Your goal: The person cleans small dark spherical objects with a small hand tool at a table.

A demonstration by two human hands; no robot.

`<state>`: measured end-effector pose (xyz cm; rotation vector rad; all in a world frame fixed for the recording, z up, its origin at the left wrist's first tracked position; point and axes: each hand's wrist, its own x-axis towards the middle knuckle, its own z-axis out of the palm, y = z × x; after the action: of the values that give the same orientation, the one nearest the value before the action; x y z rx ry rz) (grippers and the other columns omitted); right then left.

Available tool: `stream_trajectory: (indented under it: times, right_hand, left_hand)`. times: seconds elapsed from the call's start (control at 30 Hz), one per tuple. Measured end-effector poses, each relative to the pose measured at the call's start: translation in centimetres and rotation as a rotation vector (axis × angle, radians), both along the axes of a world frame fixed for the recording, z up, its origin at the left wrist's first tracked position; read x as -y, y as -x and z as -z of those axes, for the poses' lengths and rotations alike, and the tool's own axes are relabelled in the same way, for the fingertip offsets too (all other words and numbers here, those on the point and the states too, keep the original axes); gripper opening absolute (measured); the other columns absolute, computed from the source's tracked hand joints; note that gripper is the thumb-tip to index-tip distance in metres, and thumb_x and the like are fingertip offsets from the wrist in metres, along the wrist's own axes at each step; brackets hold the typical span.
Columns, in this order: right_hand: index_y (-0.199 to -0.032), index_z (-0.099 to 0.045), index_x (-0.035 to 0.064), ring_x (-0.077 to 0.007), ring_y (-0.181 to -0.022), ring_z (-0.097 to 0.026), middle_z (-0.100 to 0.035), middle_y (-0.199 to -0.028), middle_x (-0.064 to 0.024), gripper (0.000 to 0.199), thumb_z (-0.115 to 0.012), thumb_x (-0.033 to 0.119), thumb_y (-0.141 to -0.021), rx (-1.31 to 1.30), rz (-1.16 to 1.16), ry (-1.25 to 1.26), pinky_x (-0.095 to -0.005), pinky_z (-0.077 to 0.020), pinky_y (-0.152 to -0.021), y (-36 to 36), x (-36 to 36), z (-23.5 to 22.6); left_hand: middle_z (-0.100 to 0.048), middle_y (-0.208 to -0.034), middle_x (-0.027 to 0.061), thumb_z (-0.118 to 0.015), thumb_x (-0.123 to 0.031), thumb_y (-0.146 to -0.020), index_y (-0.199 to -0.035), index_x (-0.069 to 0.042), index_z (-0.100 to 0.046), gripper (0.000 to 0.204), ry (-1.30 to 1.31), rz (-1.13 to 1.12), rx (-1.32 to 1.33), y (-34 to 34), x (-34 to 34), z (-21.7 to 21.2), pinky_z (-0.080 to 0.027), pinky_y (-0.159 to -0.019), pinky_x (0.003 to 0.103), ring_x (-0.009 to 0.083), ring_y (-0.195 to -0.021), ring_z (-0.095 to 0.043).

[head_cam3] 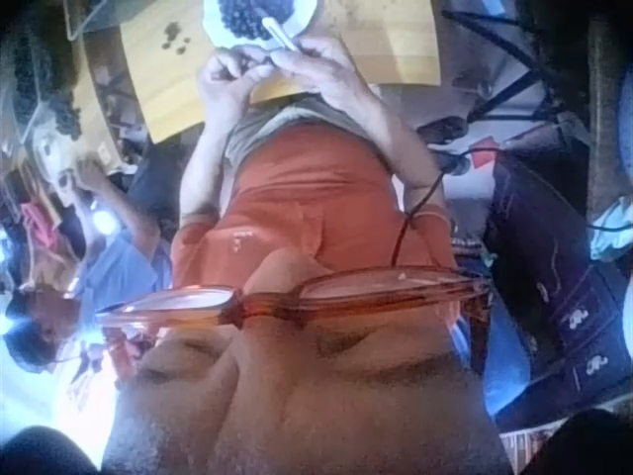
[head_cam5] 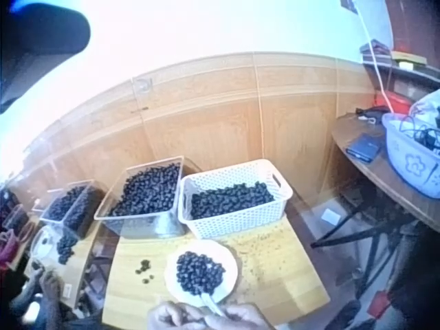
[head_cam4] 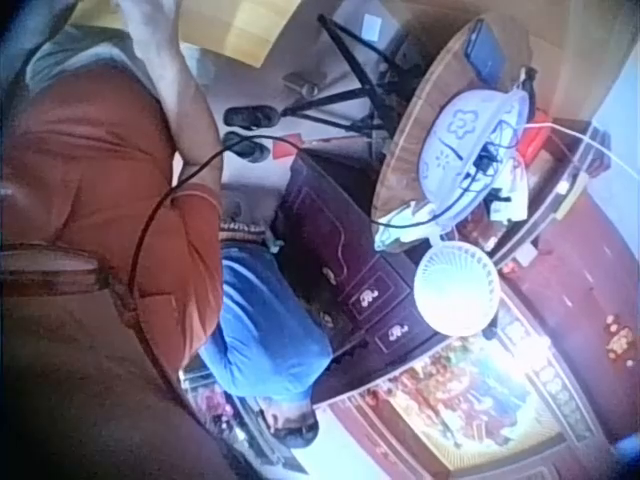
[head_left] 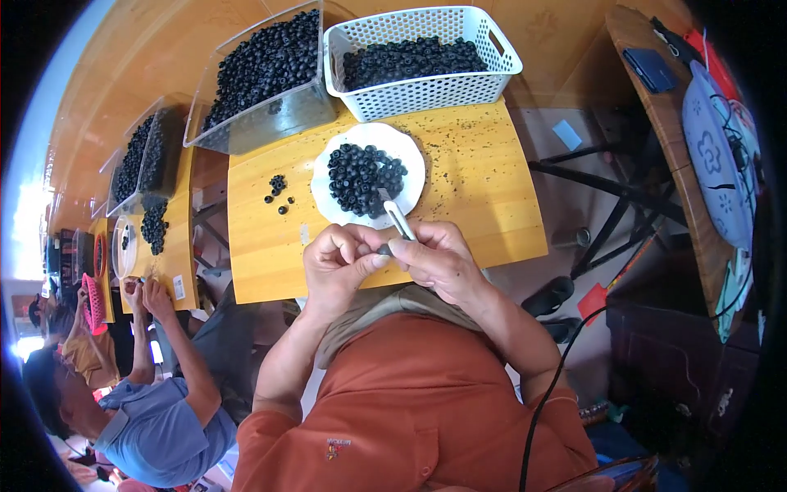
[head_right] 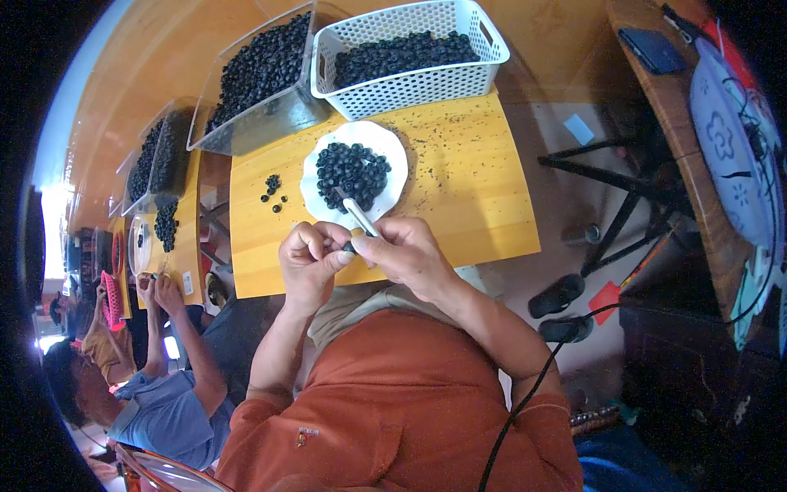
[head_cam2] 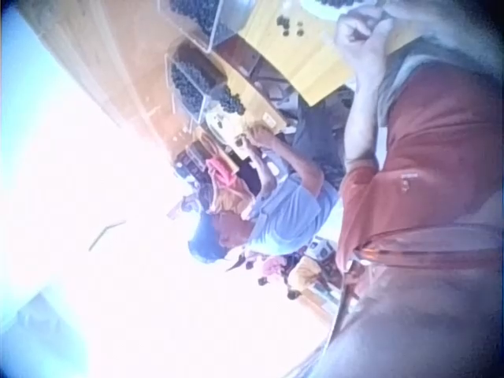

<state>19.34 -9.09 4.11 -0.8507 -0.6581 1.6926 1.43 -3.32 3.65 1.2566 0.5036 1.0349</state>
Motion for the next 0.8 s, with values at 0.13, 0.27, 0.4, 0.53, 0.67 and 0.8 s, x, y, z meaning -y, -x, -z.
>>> stream_trajectory:
  times: [0.13,0.27,0.4,0.53,0.67,0.8]
  right_hand:
    - [-0.100,-0.063,-0.0014,-0.0006,-0.050,-0.036,-0.052,-0.073,0.0006,0.020,-0.065,0.017,-0.093,-0.094,-0.027,-0.010,-0.0182,-0.0261,-0.043,-0.2,0.1,1.2]
    - [-0.100,-0.063,-0.0005,-0.0003,-0.049,-0.035,-0.052,-0.071,0.0016,0.018,-0.065,0.016,-0.093,0.040,0.048,-0.006,-0.0184,-0.0260,-0.043,0.1,0.0,1.8]
    - [-0.100,-0.063,-0.0001,-0.0004,-0.048,-0.034,-0.050,-0.068,0.0037,0.016,-0.065,0.015,-0.093,0.120,0.129,0.027,-0.0192,-0.0255,-0.043,-0.7,0.6,2.4]
    - [-0.099,-0.063,-0.0009,-0.0008,-0.048,-0.034,-0.048,-0.064,0.0056,0.016,-0.065,0.014,-0.093,0.147,0.196,0.044,-0.0206,-0.0234,-0.043,-1.9,1.3,3.2]
    - [-0.100,-0.067,0.0017,-0.0003,-0.058,-0.043,-0.055,-0.072,0.0051,0.020,-0.067,0.020,-0.092,0.176,0.179,0.063,-0.0186,-0.0309,-0.049,-3.1,1.4,3.9]
    - [-0.099,-0.066,0.0001,-0.0005,-0.052,-0.038,-0.052,-0.068,0.0054,0.018,-0.066,0.017,-0.092,0.162,0.230,0.036,-0.0192,-0.0272,-0.046,-2.9,0.9,3.1]
  left_hand:
    - [-0.065,-0.097,0.0146,-0.072,0.010,-0.080,-0.078,-0.008,-0.043,0.034,0.065,-0.024,0.018,-0.4,-0.4,0.3,-0.053,-0.077,0.027,0.0141,-0.086,-0.062]
    - [-0.065,-0.099,0.0135,-0.071,0.010,-0.082,-0.082,-0.005,-0.048,0.028,0.079,-0.058,-0.003,-1.4,-1.2,0.0,-0.053,-0.079,0.027,0.0132,-0.088,-0.063]
    - [-0.066,-0.103,0.0116,-0.071,0.008,-0.083,-0.089,-0.002,-0.055,0.020,0.017,-0.173,-0.201,-2.7,-3.6,-0.8,-0.053,-0.076,0.025,0.0114,-0.087,-0.062]
    - [-0.068,-0.099,0.0091,-0.072,0.001,-0.085,-0.086,0.000,-0.060,0.013,-0.176,-0.314,-0.368,-5.1,-8.8,-2.1,-0.052,-0.075,0.024,0.0096,-0.082,-0.062]
    - [-0.070,-0.089,0.0067,-0.075,-0.004,-0.083,-0.090,0.003,-0.066,0.014,-0.463,-0.391,-0.527,-8.5,-15.2,-4.3,-0.051,-0.069,0.023,0.0084,-0.077,-0.063]
    - [-0.070,-0.090,0.0096,-0.076,-0.005,-0.082,-0.096,0.000,-0.068,0.017,-0.694,-0.401,-0.687,-10.6,-18.9,-7.1,-0.052,-0.071,0.025,0.0096,-0.077,-0.065]
